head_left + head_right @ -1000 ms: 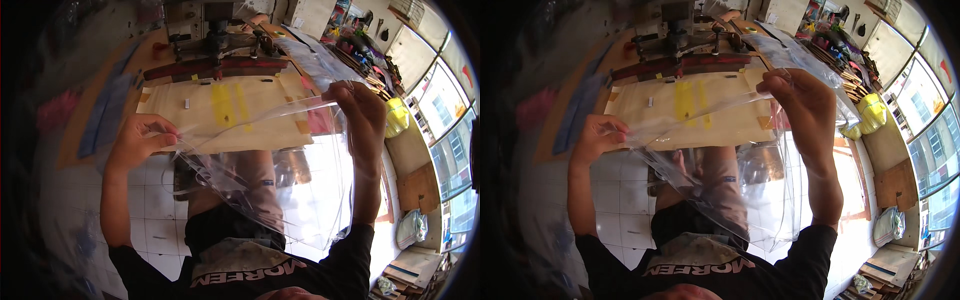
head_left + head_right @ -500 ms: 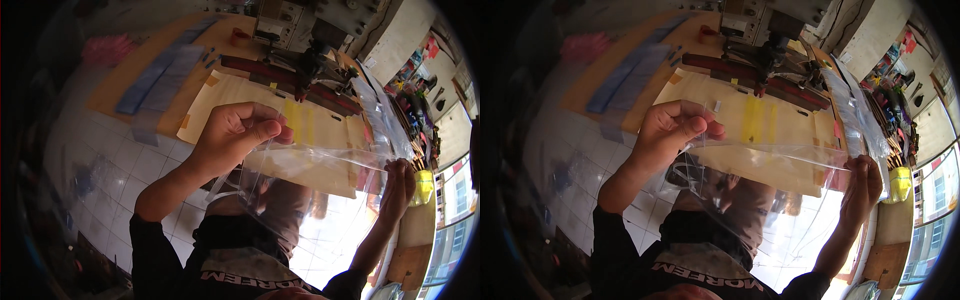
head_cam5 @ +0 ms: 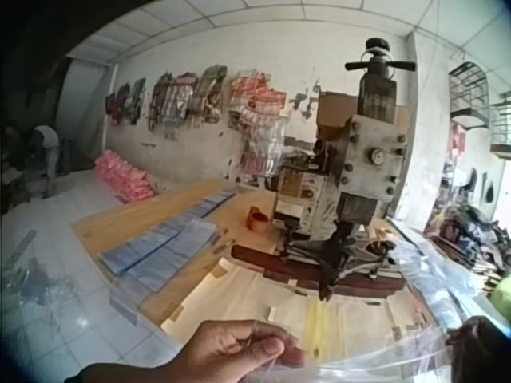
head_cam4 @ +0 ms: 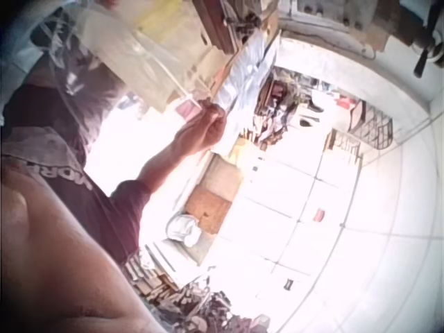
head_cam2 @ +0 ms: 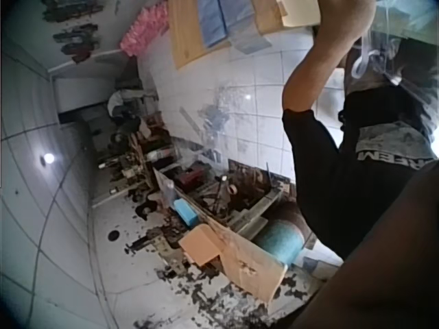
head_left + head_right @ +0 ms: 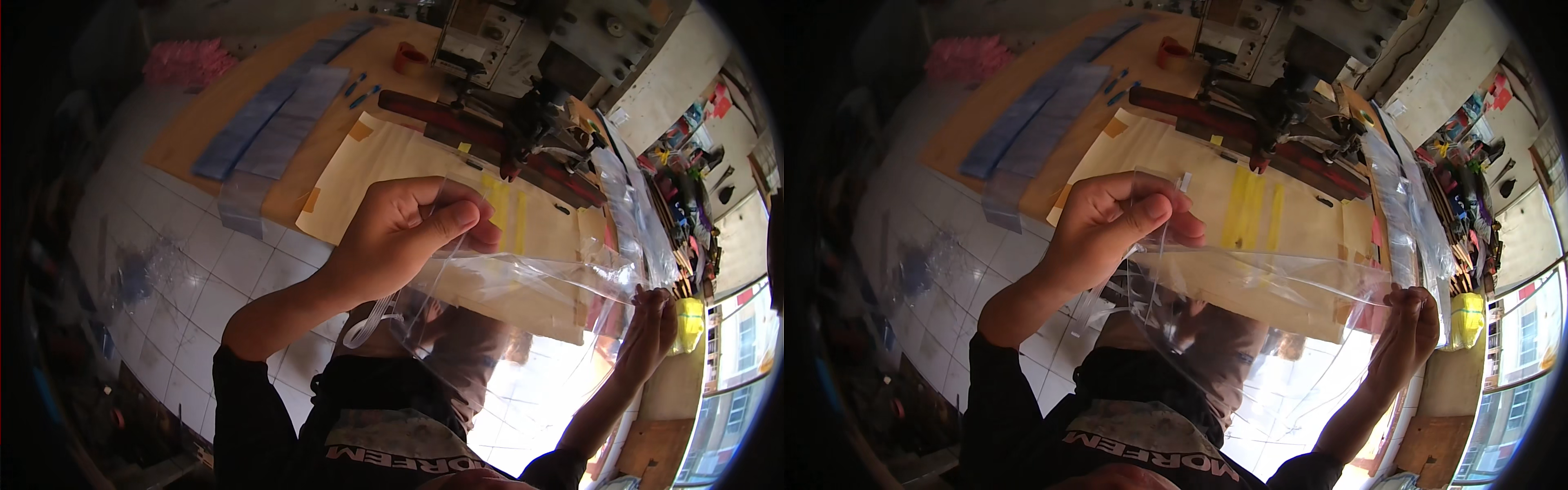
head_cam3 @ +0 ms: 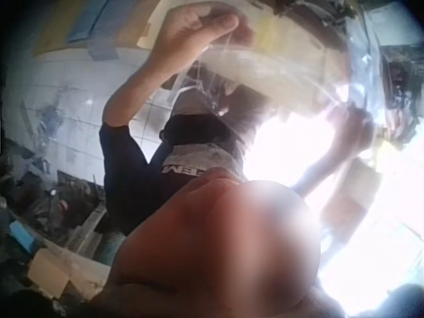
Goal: The person aligns a large plastic sheet on a work surface, then picks up and inspects the edges and corners of the sheet by hand.
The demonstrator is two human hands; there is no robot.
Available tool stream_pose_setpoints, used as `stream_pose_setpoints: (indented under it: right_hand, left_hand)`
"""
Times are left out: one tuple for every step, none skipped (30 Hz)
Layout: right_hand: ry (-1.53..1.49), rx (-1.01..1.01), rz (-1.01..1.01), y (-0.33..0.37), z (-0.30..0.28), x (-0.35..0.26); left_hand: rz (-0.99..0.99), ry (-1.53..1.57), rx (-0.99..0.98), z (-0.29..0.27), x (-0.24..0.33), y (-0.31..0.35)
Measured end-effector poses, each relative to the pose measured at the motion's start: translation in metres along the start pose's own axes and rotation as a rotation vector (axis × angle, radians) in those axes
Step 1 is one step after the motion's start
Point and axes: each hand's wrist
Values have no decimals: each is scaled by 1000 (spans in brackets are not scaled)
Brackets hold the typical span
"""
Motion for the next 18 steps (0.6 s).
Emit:
stream_pose_setpoints:
  right_hand:
    - [2, 16, 0, 1, 1, 0]
    - [4, 32, 0, 2, 1, 0]
    - [6, 33, 0, 2, 1, 0]
    - [-4, 28, -1, 2, 1, 0]
    - [-13, 25, -3, 3, 1, 0]
    - [-6, 36, -4, 4, 1, -2]
    - [7, 52, 4, 6, 4, -4]
    - [20, 71, 11, 6, 6, -6]
    - [36, 59, -8, 4, 3, -5]
    - [12, 33, -26, 5, 8, -6]
    - [9, 11, -24, 5, 14, -6]
    - [11, -11, -25, 5, 19, -7]
    - [2, -24, -14, 6, 23, -9]
    - [-7, -35, -4, 6, 25, -12]
    - [-18, -71, 0, 6, 29, -13]
    - [-30, -105, 3, 6, 30, -14]
    - [-26, -111, 11, 6, 30, -14]
    - [-24, -125, 23, 6, 33, -14]
  left_hand:
    - [-2, 2, 0, -1, -1, 0]
    - [-5, 5, -1, -2, -1, 0]
    - [-7, 6, -2, -2, -1, 0]
    - [-6, 4, 13, -2, -1, 0]
    - [-5, 2, 25, -2, -1, 0]
    - [-11, 6, 14, -1, -2, 0]
    - [-19, 15, 42, -1, -1, -1]
    - [-28, 23, 65, 0, -1, -2]
    - [-21, 49, 91, 1, -4, -5]
    - [-14, -1, 105, -2, -3, -7]
    - [-14, -4, 143, -5, -3, -9]
    - [-16, -1, 179, -9, -5, -12]
    - [-12, -21, 192, -12, -4, -14]
    - [-8, -41, 203, -14, -2, -16]
    - [-3, -36, 225, -18, -4, -18]
    - [3, -32, 244, -20, -6, -19]
    - [5, -37, 238, -24, -7, -22]
    - [2, -58, 274, -28, -7, -21]
Point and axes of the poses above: each hand's wrist, its own y-axis away from the middle knuckle, its own z-axis out of the palm, x = y × z, and after that the axes turned 15 degrees about x, right-handed
